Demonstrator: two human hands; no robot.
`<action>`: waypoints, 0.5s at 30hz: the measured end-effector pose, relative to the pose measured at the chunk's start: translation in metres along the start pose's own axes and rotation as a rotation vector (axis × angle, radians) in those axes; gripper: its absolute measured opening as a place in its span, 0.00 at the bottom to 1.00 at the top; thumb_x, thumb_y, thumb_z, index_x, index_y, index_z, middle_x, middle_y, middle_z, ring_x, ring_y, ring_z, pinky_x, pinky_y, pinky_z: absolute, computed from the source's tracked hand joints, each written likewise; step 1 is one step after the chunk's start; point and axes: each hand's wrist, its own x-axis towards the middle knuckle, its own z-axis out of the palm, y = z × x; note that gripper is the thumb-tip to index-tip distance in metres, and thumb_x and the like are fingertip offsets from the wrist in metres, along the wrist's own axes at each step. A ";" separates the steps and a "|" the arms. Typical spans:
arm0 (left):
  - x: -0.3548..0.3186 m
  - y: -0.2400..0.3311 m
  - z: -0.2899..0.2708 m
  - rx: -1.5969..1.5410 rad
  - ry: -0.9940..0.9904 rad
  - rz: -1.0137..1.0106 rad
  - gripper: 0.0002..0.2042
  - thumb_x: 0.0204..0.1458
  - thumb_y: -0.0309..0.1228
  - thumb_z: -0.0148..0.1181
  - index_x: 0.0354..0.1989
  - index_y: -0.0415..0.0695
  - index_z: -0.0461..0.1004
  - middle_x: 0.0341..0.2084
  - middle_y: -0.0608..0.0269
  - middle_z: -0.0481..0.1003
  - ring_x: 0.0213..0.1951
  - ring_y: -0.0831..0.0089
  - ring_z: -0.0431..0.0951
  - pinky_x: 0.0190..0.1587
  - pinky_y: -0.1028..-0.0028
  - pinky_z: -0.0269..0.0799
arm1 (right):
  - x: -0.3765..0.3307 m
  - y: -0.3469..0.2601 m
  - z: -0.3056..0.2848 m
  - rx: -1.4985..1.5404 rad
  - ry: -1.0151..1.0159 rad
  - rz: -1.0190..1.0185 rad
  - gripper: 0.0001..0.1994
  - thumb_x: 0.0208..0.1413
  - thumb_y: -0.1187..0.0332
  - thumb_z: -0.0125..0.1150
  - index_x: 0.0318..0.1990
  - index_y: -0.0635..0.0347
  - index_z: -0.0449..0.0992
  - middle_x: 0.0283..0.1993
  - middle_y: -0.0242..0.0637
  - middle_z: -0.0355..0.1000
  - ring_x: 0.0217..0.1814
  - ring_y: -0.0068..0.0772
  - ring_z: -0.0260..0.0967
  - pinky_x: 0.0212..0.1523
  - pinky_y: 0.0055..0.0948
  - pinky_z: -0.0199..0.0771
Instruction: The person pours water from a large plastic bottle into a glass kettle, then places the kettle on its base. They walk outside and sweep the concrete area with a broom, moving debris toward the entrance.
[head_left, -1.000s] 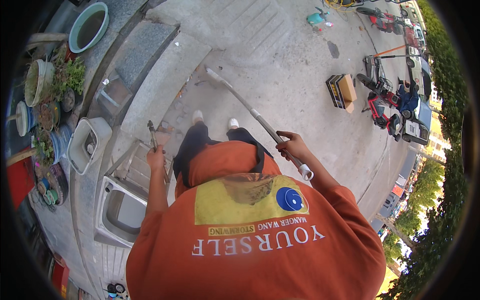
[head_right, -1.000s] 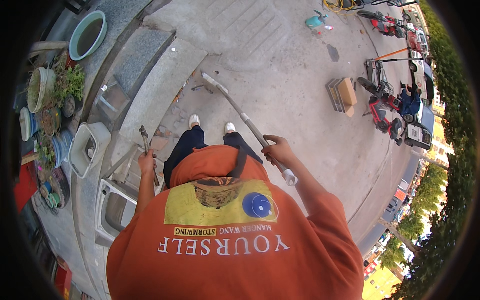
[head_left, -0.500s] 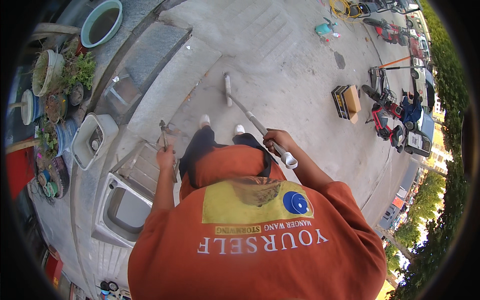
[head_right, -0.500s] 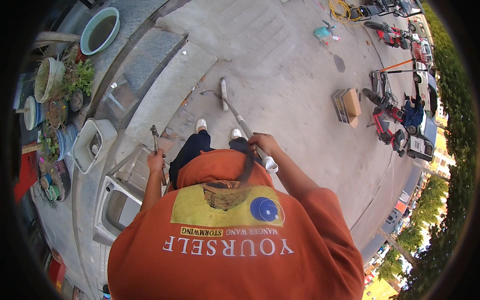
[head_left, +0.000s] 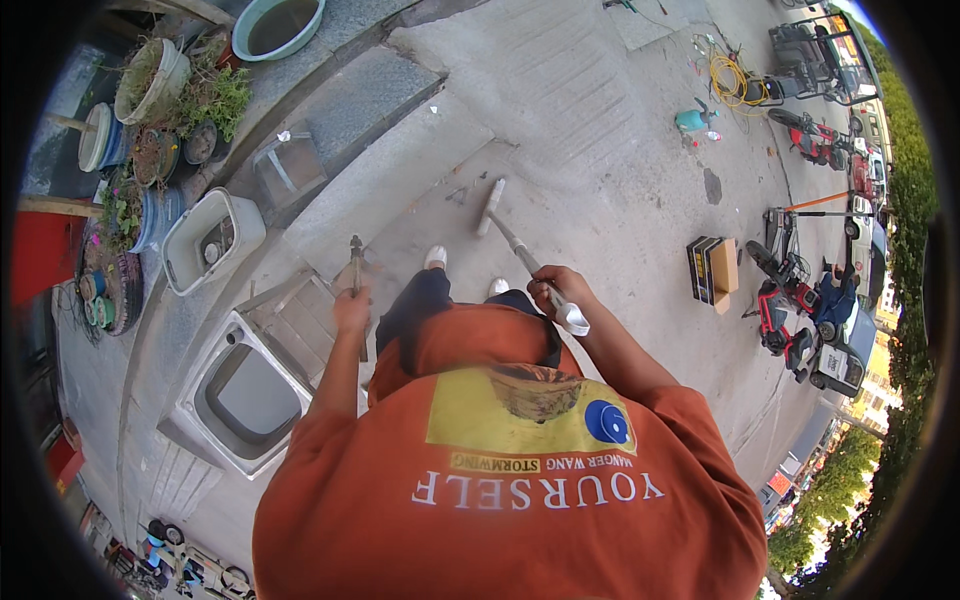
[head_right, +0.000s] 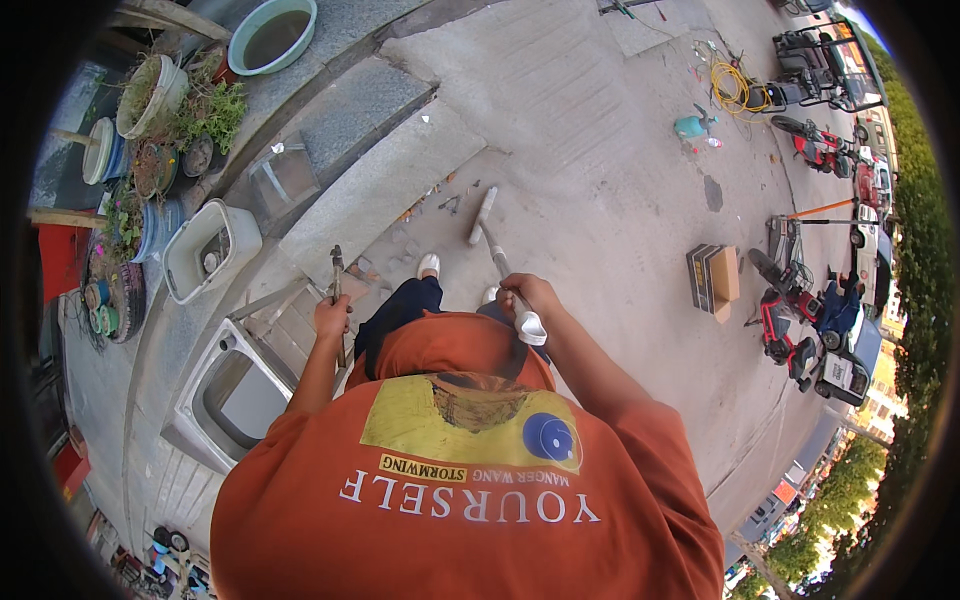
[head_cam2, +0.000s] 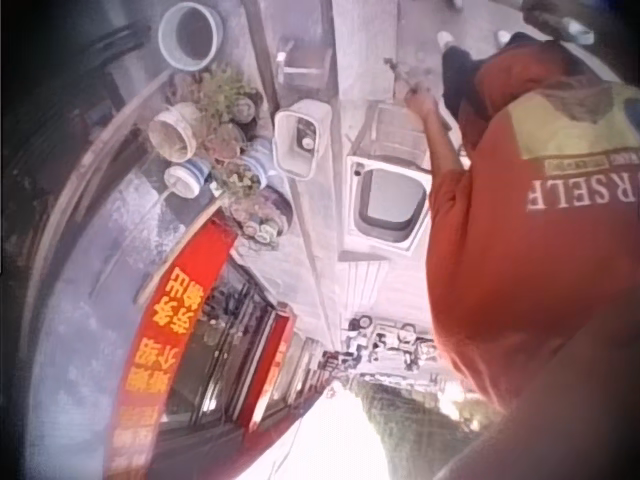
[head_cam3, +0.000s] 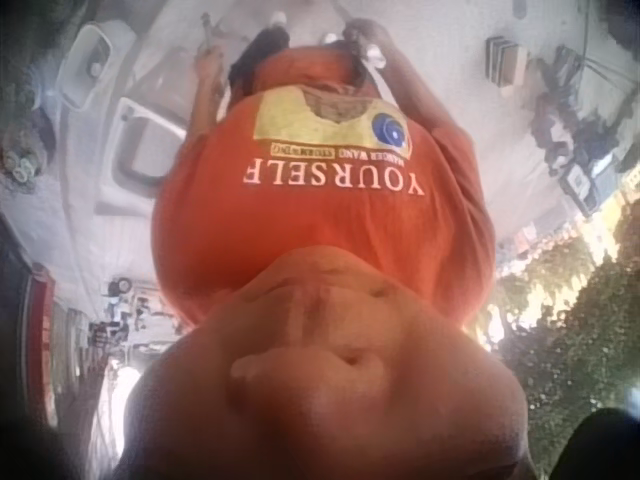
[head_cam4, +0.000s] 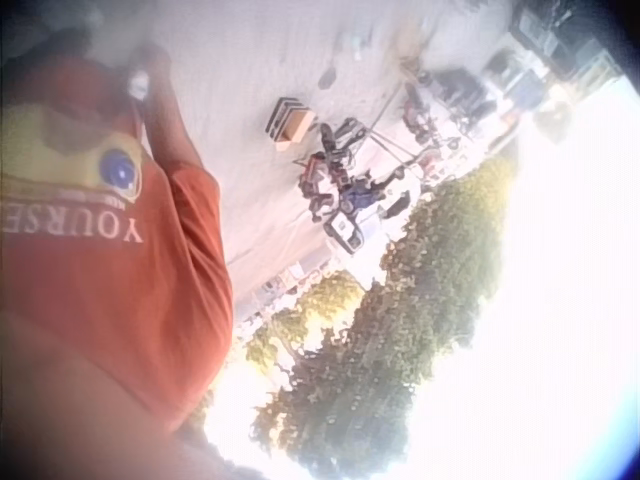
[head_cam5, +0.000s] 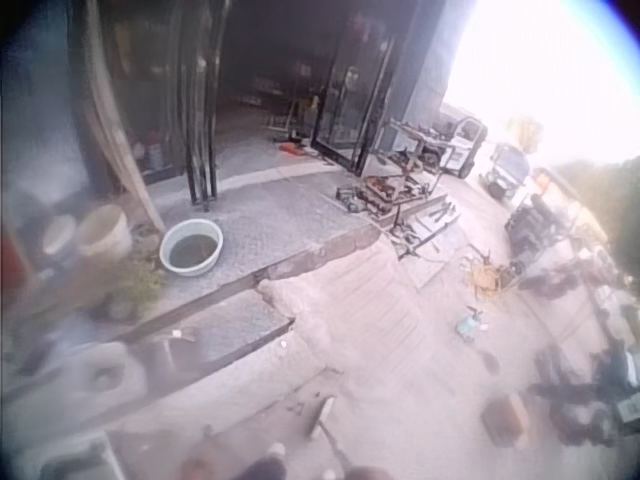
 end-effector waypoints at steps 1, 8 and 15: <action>-0.002 -0.002 -0.001 -0.007 0.003 -0.017 0.17 0.48 0.42 0.58 0.27 0.36 0.73 0.14 0.60 0.72 0.11 0.73 0.69 0.14 0.71 0.63 | 0.002 -0.003 0.004 0.020 -0.075 0.026 0.06 0.56 0.74 0.47 0.30 0.62 0.57 0.19 0.31 0.59 0.15 0.20 0.57 0.14 0.17 0.62; -0.021 -0.018 -0.005 -0.008 0.069 -0.060 0.15 0.47 0.38 0.59 0.26 0.35 0.72 0.16 0.60 0.72 0.09 0.75 0.66 0.11 0.73 0.59 | -0.048 -0.029 0.016 0.252 -0.165 0.037 0.06 0.56 0.72 0.47 0.32 0.65 0.58 0.24 0.34 0.60 0.17 0.16 0.59 0.13 0.10 0.64; -0.039 -0.028 -0.002 -0.058 0.170 -0.122 0.16 0.46 0.40 0.58 0.22 0.36 0.72 0.13 0.59 0.72 0.12 0.70 0.71 0.15 0.69 0.66 | -0.095 -0.045 0.075 -0.231 -0.208 -0.143 0.08 0.55 0.70 0.49 0.42 0.58 0.67 0.31 0.47 0.68 0.18 0.21 0.65 0.14 0.16 0.68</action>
